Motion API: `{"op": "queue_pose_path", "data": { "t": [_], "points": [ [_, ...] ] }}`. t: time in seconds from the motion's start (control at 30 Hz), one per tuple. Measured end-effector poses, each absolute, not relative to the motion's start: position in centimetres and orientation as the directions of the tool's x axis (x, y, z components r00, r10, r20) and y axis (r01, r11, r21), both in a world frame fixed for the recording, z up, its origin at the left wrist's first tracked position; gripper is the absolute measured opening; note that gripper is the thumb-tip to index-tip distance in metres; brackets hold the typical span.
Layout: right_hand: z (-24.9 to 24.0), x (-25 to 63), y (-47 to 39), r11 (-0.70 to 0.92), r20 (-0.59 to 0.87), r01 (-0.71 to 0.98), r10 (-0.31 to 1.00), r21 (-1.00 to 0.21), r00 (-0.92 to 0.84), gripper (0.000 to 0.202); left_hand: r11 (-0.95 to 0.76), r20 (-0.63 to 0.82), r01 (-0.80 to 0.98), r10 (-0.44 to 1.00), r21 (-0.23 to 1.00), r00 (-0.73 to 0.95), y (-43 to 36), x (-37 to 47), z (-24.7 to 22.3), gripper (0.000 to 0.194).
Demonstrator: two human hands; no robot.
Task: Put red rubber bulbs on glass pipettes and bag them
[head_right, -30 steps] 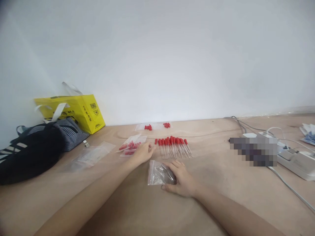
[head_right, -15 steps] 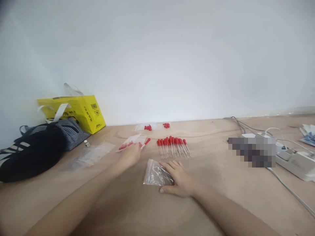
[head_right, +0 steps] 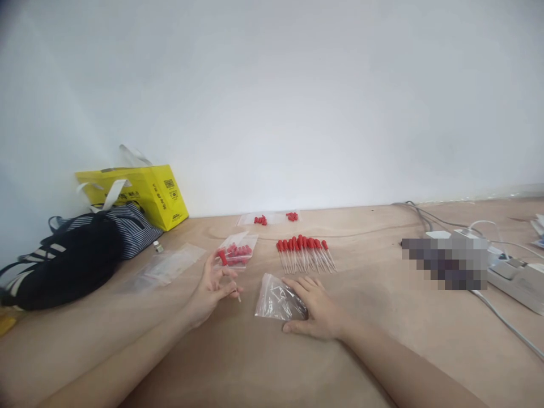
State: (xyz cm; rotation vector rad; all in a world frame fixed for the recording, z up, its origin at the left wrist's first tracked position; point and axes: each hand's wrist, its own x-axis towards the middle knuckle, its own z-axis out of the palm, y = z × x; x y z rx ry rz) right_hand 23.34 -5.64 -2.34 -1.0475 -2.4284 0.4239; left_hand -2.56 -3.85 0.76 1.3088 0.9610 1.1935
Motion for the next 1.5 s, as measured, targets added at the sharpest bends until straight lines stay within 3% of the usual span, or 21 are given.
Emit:
{"op": "queue_pose_path", "data": {
  "t": [0.17,0.43,0.53,0.67,0.8,1.0,1.2,1.5],
  "points": [
    [-2.3,23.3,-5.7,0.667,0.29,0.601,0.739,-0.441,-0.608,0.078,-0.079,0.109,-0.189,0.982,0.979,0.152,-4.0,-0.5,0.2,0.088],
    [-2.4,23.3,-5.6,0.663,0.285,0.599,0.741,-0.448,-0.607,0.078,-0.171,0.164,-0.127,0.984,0.977,-0.063,-3.5,0.9,-1.4,0.066],
    [-2.5,23.4,-5.5,0.663,0.284,0.602,0.742,-0.445,-0.607,0.078,-0.159,0.153,-0.084,0.986,0.984,-0.072,-3.5,0.8,-1.7,0.057],
    [-2.3,23.4,-5.6,0.666,0.286,0.607,0.74,-0.433,-0.609,0.078,-0.153,0.154,0.13,0.988,0.98,0.001,-3.4,-0.1,-2.2,0.028],
    [-1.8,23.7,-5.7,0.659,0.26,0.62,0.745,-0.427,-0.614,0.078,-0.175,0.102,0.327,0.968,0.929,0.229,-3.5,-1.6,-2.4,0.023],
    [-1.2,24.4,-5.5,0.657,0.24,0.619,0.744,-0.43,-0.623,0.076,-0.518,0.295,0.447,0.827,0.729,0.478,-3.8,-2.6,-1.3,0.02],
    [-1.2,24.8,-5.3,0.662,0.231,0.617,0.739,-0.425,-0.633,0.074,-0.571,0.322,0.526,0.809,0.631,0.492,-3.7,-1.9,-0.9,0.02],
    [-1.4,24.7,-5.1,0.681,0.212,0.608,0.718,-0.407,-0.663,0.066,-0.424,0.208,0.473,0.873,0.772,0.442,-2.7,0.9,-1.1,0.014]
  ]
}}
